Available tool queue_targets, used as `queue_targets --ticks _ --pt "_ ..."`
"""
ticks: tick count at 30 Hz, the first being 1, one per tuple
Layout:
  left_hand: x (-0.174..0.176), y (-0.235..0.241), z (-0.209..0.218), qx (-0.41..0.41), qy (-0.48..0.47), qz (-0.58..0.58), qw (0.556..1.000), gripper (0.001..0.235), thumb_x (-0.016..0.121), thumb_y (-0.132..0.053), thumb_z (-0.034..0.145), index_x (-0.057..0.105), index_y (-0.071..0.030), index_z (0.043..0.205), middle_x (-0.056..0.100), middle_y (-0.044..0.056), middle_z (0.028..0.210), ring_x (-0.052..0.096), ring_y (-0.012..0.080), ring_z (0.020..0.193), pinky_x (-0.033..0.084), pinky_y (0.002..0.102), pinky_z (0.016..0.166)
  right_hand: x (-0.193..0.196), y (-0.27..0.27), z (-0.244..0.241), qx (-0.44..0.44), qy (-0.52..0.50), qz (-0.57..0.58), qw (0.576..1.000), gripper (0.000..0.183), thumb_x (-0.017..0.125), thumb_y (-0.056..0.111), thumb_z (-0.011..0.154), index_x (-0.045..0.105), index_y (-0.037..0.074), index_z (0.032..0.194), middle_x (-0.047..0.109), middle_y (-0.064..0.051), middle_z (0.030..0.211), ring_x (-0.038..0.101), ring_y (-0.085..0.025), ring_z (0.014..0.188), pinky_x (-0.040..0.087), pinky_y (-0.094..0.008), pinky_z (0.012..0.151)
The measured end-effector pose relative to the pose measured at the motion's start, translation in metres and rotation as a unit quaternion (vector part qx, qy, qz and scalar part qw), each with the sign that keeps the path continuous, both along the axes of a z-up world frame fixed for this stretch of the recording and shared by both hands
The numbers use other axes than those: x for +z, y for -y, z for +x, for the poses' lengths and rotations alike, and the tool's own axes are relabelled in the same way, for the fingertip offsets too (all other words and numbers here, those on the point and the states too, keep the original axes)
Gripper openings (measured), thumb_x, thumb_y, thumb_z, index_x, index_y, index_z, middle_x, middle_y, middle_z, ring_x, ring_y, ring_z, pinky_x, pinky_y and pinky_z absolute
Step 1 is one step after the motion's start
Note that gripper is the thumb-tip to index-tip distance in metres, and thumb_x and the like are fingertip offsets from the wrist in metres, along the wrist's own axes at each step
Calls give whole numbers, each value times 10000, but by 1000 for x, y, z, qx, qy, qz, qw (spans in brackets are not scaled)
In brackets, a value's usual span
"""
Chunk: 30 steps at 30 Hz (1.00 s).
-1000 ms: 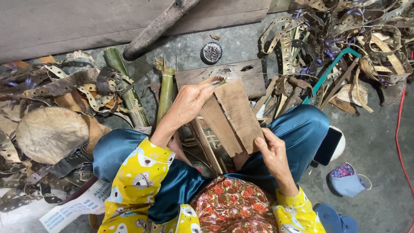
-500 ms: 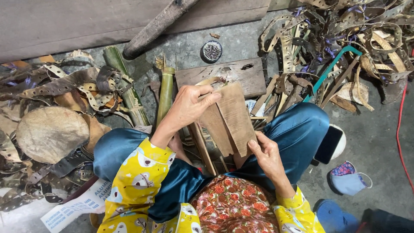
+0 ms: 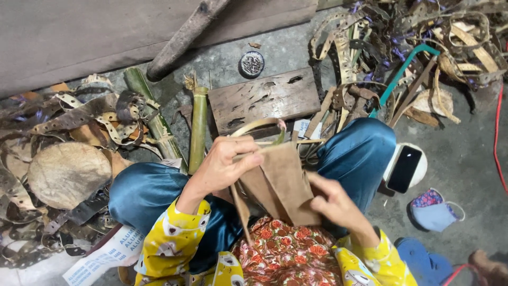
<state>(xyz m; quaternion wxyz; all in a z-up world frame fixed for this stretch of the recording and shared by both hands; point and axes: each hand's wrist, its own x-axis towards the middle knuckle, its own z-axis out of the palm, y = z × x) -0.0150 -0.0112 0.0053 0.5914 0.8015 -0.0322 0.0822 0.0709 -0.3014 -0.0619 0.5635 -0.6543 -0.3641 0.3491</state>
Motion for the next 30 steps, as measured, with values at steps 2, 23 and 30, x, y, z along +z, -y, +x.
queue_targets --ticks 2,23,30 --pt "-2 8 -4 -34 -7 -21 999 300 628 -273 1019 654 -125 760 535 26 627 537 185 596 491 324 624 17 -10 11 -102 -173 92 975 965 609 684 843 468 -32 1475 683 -200 1287 695 -227 1088 580 -427 932" --pt "53 57 -29 -139 72 -21 987 307 614 -212 1003 658 -58 741 505 24 590 505 148 505 450 270 481 86 -58 15 -111 64 258 957 467 454 320 1072 709 -46 933 761 -189 842 766 -296 896 443 -599 1112" --pt "44 72 -17 -168 81 -26 982 337 606 -244 1004 601 -86 706 465 -2 606 445 138 483 400 274 463 111 -60 27 -57 132 190 971 369 516 154 1024 739 51 748 750 -74 718 779 -256 741 579 -504 952"
